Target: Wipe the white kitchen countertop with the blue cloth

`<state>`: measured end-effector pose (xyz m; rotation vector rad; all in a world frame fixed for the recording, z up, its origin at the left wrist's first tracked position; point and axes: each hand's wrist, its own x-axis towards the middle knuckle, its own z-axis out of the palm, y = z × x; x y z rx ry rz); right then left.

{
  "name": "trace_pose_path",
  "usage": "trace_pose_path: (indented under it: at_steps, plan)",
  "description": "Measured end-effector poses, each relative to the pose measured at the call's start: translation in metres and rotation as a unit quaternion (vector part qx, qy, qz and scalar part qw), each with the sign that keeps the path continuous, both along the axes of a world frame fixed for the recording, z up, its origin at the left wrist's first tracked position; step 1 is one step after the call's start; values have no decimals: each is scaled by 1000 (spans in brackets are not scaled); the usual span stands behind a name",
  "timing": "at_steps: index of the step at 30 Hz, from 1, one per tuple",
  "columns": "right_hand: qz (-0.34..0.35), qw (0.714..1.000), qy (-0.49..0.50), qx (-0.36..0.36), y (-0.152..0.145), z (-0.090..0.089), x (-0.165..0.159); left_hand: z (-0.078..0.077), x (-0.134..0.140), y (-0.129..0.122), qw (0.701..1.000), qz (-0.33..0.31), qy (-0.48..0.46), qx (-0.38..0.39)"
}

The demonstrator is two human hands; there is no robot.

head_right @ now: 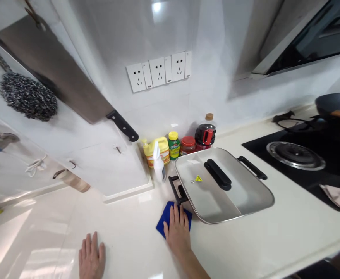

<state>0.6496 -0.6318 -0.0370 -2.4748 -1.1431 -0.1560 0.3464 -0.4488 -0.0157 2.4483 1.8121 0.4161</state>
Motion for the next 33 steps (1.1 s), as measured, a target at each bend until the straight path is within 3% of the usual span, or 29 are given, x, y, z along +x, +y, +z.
trace_pose_path:
  at_steps: [4, 8, 14, 18, 22, 25, 29, 31, 33]
  plan:
    - [-73, 997, 32, 8, 56, 9, 11, 0, -4, 1, 1000, 3, 16, -13]
    - [-93, 995, 36, 31, 92, 15, 25, 2, -3, 2, 1000, 7, 19, -16]
    - [-117, 991, 29, 55, 115, 16, 35, 3, -3, 2, 1000, 2, 26, -15]
    - [-99, 994, 28, 42, 113, 14, 22, 2, -4, 3, 1000, 4, 24, -9]
    - [-25, 999, 31, 11, 103, 12, -14, -2, -6, 4, 1000, 3, 18, 0]
    - [95, 995, 25, -7, 91, 16, -37, -4, -7, 6, 1000, -1, 17, 3]
    - [311, 950, 22, -18, 61, 30, -48, -6, -8, 7, 1000, -13, 9, 14]
    - [368, 929, 26, -20, 40, 39, -50, -6, -10, 7, 1000, -19, -3, 12]
    - [379, 925, 27, -27, 17, 46, -52, -8, -12, 7, 1000, -22, -16, 0]
